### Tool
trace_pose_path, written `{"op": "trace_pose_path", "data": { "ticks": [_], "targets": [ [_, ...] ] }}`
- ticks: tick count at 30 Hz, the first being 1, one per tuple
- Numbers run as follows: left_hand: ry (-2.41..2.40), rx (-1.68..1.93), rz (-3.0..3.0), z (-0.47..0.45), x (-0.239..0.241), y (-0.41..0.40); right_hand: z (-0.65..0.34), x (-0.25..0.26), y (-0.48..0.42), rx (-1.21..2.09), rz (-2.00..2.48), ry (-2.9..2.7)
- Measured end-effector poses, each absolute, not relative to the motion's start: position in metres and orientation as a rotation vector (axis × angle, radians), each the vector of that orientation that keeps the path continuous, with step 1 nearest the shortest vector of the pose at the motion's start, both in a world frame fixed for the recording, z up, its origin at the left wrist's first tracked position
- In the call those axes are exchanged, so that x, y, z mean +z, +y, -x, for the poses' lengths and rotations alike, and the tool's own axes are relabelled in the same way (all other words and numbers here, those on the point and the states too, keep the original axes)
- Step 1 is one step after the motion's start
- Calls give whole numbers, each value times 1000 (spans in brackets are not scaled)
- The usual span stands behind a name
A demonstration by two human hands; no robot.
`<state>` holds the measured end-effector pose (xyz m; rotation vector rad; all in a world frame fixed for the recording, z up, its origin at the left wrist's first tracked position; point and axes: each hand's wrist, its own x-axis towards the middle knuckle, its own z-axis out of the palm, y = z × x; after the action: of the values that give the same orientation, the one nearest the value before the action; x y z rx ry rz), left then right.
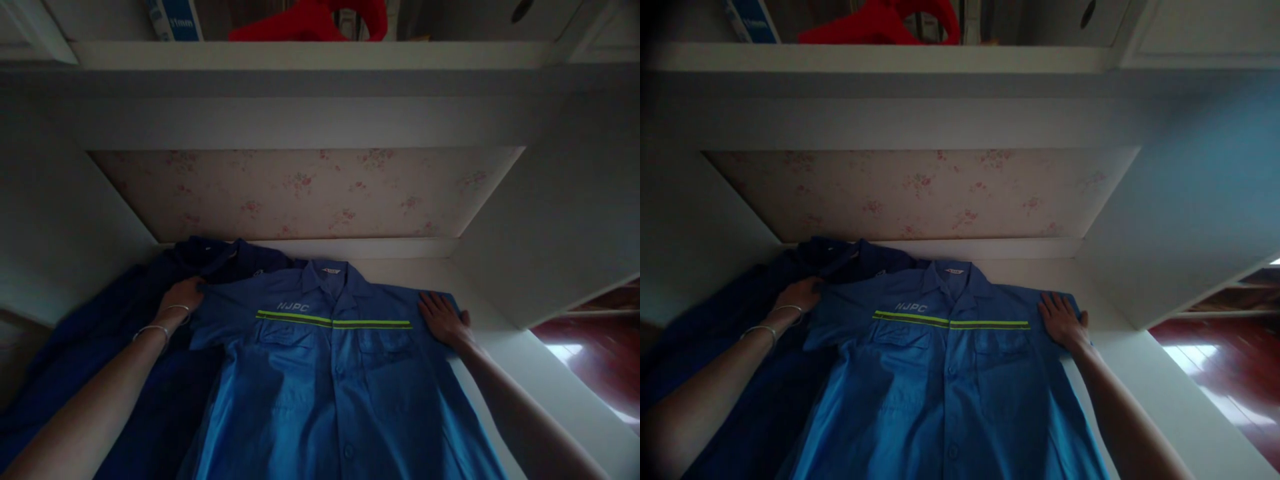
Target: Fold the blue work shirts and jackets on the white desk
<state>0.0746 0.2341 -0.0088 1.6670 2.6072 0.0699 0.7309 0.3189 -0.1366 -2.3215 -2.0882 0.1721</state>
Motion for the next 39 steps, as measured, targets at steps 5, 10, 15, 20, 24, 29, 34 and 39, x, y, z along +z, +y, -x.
{"op": "trace_pose_path", "data": {
  "ticks": [5, 10, 15, 20, 24, 29, 34, 39],
  "targets": [
    [2564, 332, -1975, -128, -7, 235, -723, -126, 332, 71, 2339, -1934],
    [2275, 361, -2163, -187, -57, 248, -692, -129, 327, 127, 2092, -2161],
    [2258, 239, -2059, -174, -107, 246, -692, -140, 321, 168, 2085, -2290],
    [2284, 168, -2028, -141, -119, 243, -742, -137, 322, 215, 2245, -2129],
    [2338, 54, -1972, -133, -120, 244, -789, -136, 314, 223, 2434, -1813],
    [2438, 46, -1864, -123, -115, 238, -813, -137, 294, 213, 2402, -1562],
    [2497, 140, -1816, -97, -98, 215, -809, -130, 256, 246, 2273, -1671],
    [2589, 320, -1722, -92, -81, 177, -803, -124, 231, 286, 2319, -1540]
  ]
}}
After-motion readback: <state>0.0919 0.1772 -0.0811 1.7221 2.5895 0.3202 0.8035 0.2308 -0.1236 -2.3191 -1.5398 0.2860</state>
